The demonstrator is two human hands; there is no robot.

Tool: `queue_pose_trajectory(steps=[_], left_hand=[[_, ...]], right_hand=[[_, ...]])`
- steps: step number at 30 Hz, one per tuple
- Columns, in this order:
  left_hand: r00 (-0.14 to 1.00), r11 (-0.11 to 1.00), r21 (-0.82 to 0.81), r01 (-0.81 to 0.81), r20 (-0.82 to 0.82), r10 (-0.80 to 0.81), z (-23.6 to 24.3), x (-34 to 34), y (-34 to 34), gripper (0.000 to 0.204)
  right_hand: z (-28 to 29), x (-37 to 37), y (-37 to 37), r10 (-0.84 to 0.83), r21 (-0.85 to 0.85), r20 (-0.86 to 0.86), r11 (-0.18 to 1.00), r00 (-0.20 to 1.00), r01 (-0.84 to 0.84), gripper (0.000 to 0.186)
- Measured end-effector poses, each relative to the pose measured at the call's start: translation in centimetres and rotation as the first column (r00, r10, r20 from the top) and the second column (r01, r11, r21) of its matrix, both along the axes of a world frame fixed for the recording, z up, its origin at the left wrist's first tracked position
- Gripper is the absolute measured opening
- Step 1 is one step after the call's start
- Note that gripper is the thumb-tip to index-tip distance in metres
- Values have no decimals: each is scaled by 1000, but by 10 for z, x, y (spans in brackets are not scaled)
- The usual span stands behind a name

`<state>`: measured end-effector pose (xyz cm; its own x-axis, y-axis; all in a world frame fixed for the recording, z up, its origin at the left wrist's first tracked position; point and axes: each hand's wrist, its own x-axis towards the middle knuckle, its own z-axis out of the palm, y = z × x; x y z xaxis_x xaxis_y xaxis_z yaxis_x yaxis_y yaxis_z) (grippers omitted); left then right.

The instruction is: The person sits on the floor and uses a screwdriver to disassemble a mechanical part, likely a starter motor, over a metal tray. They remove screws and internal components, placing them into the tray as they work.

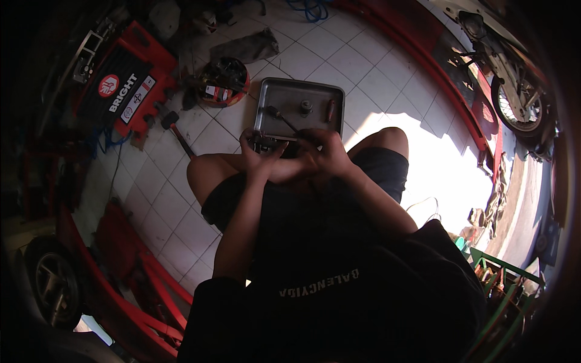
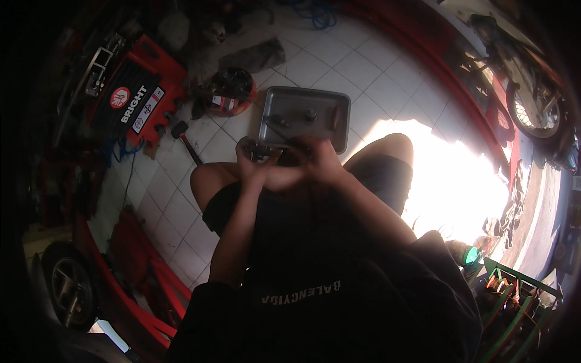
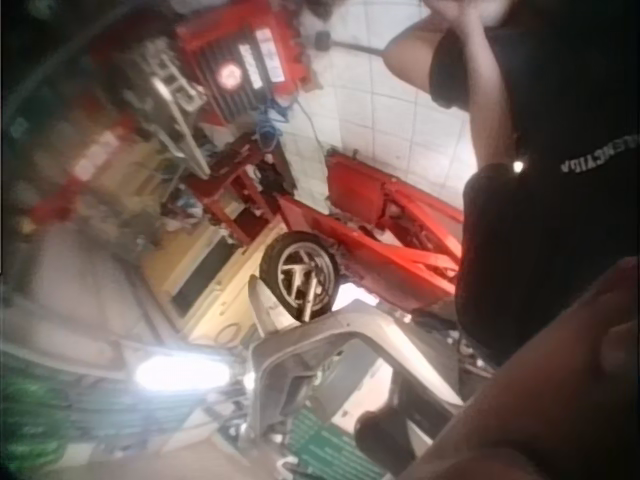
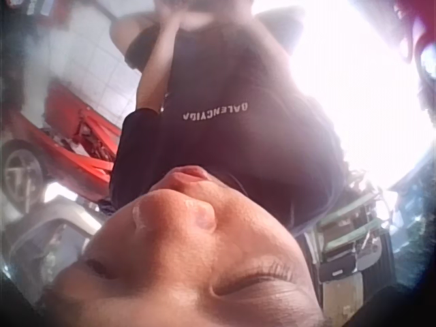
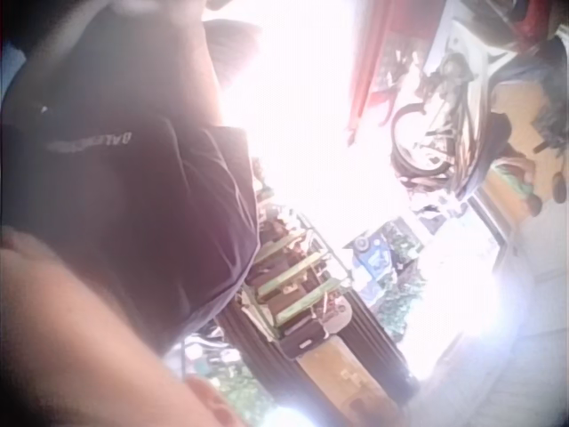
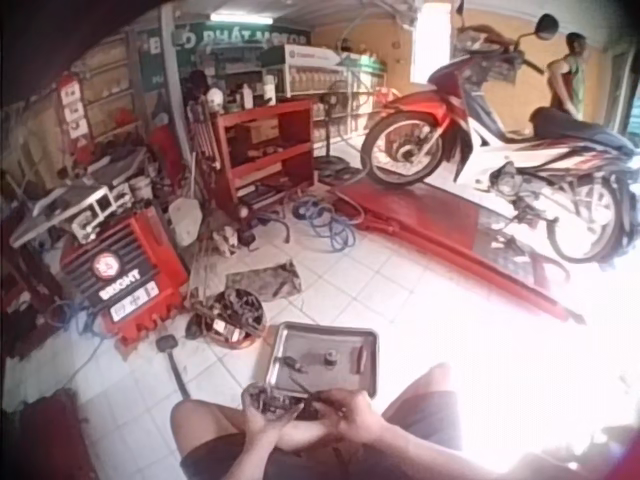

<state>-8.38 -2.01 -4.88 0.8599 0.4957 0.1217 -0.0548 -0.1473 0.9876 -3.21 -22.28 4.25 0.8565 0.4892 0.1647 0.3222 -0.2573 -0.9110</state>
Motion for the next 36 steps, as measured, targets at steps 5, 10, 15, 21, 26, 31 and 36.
queue_pose_trajectory(steps=[5,10,15,21,26,31,36], left_hand=[[994,970,234,-70,96,49,0,1,5,92],[997,944,325,-52,67,32,13,0,2,95],[983,883,468,-18,171,-70,31,-2,-7,98],[966,890,456,1,231,-119,40,-1,-13,98],[966,864,502,29,207,-153,40,-1,-13,100],[975,901,427,80,156,-160,35,-2,-14,110],[991,990,-47,131,-15,-132,3,-1,-14,114]], right_hand=[[-4,1,2,21,-64,68,998,997,-16,24],[-4,-1,6,-18,-79,47,997,999,22,25],[12,-6,28,-24,-107,68,994,997,31,35],[12,-1,45,-16,-202,65,979,998,29,34],[-3,5,44,-35,-187,85,981,996,51,27],[2,10,42,-13,-198,140,979,990,41,32],[7,13,40,-37,-206,181,976,983,75,34]])
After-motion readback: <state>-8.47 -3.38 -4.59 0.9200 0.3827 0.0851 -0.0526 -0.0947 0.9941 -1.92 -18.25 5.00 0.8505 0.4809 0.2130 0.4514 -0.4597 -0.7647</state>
